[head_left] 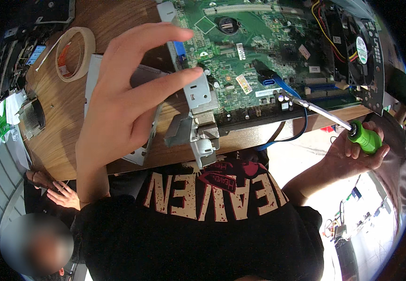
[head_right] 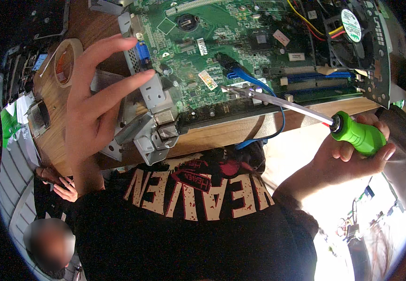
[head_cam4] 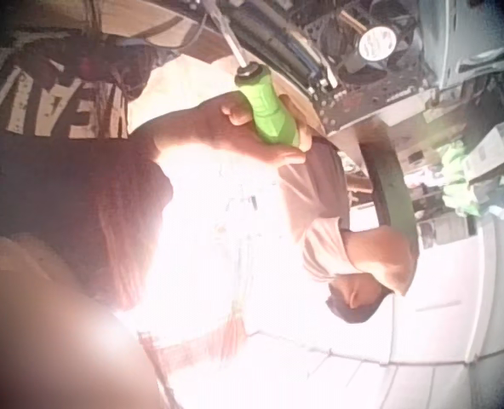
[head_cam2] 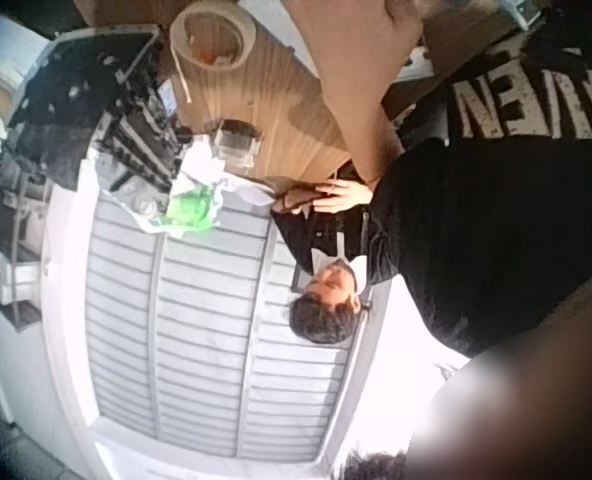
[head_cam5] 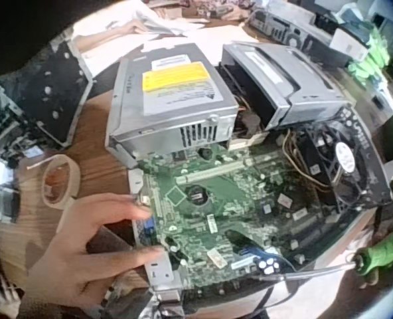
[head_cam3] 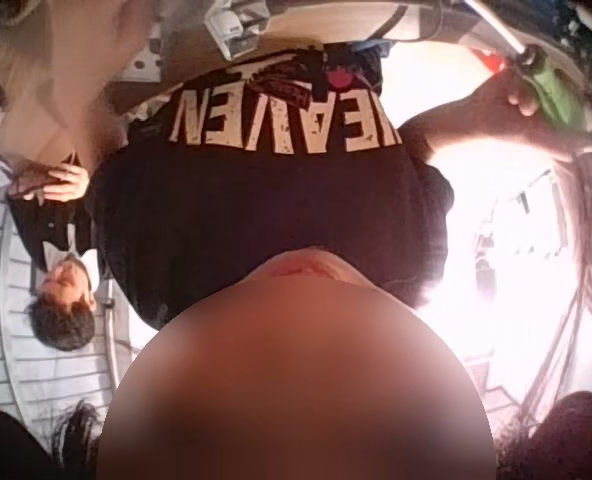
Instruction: The person assembles a computer by inserting a hard drive bay into the chassis and securing it with a screwdriver.
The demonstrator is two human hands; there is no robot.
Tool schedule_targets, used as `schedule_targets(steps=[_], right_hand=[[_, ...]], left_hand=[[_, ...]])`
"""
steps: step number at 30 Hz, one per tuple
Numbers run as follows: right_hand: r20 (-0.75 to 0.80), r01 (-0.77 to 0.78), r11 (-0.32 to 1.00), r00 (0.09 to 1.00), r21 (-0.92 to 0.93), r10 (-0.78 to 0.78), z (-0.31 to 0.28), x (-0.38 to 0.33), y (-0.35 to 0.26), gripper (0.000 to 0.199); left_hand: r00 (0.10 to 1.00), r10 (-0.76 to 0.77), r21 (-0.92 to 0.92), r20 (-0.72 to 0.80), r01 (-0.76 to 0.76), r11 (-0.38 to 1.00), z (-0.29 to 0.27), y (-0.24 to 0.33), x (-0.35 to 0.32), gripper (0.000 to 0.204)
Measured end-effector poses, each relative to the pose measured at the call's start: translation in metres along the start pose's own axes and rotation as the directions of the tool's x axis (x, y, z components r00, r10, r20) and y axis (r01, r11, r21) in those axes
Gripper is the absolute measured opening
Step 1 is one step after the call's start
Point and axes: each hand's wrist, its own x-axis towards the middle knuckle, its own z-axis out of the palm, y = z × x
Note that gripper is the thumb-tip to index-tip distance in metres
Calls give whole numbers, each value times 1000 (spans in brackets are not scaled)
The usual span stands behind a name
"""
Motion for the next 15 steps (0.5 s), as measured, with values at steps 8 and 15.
schedule_targets(steps=[8,15], right_hand=[[88,-11,999,996,37,8,9,3,7,40],[273,-211,957,950,201,153,14,9,7,41]], left_hand=[[990,-113,-62,-80,108,992,-5,5,-5,40],[988,-74,63,-134,84,994,-14,-1,-13,49]])
